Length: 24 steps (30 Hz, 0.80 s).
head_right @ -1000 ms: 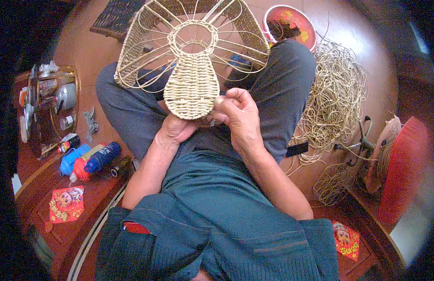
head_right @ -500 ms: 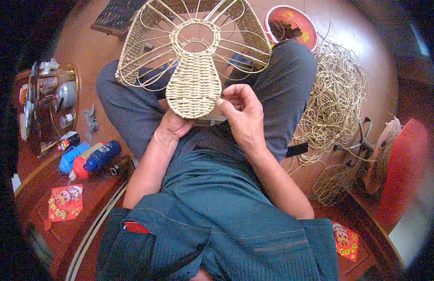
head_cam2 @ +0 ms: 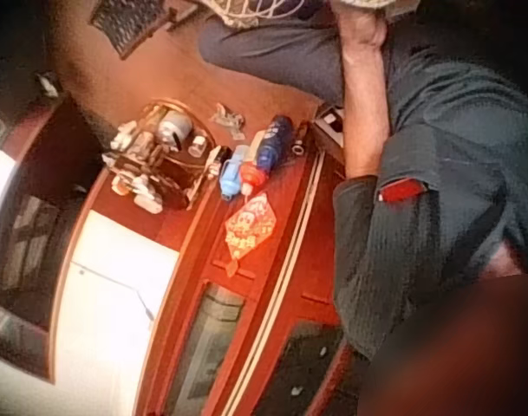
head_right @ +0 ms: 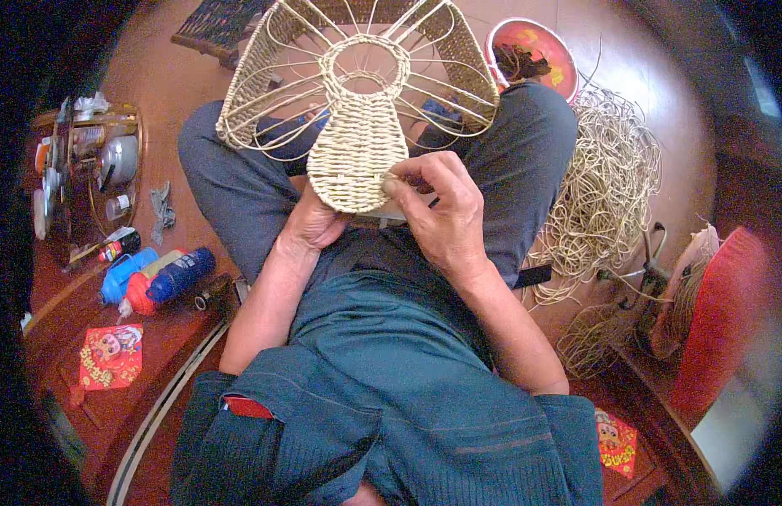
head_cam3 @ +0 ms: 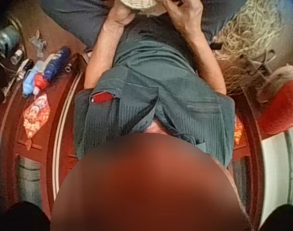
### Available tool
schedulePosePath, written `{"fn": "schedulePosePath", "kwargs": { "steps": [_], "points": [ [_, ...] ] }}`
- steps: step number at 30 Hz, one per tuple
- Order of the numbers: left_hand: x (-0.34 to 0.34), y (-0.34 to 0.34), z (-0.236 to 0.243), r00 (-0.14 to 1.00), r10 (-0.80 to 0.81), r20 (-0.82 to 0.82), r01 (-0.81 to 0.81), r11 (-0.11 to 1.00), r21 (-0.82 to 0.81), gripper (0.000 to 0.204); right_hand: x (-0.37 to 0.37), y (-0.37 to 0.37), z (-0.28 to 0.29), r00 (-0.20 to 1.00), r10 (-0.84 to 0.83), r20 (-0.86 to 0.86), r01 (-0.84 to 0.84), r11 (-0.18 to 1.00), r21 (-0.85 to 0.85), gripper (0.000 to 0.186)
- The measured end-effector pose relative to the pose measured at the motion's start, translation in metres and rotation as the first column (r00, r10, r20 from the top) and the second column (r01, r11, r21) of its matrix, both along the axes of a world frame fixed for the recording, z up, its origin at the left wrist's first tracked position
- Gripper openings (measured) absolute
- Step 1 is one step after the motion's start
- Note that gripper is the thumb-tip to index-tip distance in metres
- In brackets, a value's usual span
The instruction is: Weaving a traditional straw fan or basket-like object.
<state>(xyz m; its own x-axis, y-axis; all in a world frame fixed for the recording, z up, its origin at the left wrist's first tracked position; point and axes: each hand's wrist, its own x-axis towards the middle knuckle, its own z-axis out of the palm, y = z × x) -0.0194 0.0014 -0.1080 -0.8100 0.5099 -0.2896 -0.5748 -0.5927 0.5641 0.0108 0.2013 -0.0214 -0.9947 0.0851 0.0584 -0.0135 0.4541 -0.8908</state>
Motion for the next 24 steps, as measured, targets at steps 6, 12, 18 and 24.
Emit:
{"fn": "schedulePosePath", "kwargs": {
  "steps": [6,12,18,24],
  "points": [
    [0.000,-0.002,0.012,0.996,0.091,-0.005,-0.091,0.995,-0.027,0.050,-0.002,0.001,-0.013,0.957,-0.010,0.288,0.094,0.956,-0.279,0.017],
    [-0.001,-0.011,0.028,0.961,0.250,0.116,-0.240,0.966,-0.096,0.052,0.011,0.016,-0.028,0.925,0.151,0.348,0.177,0.639,-0.748,0.019],
    [0.022,-0.013,0.056,0.966,0.255,0.036,-0.242,0.948,-0.205,0.045,0.002,0.002,-0.019,0.995,0.058,0.078,0.002,0.791,-0.612,0.014],
    [0.017,0.016,0.079,0.980,0.197,-0.037,-0.198,0.926,-0.321,0.037,0.005,0.003,-0.017,0.989,0.056,0.135,0.018,0.871,-0.490,0.013]
  ]
}}
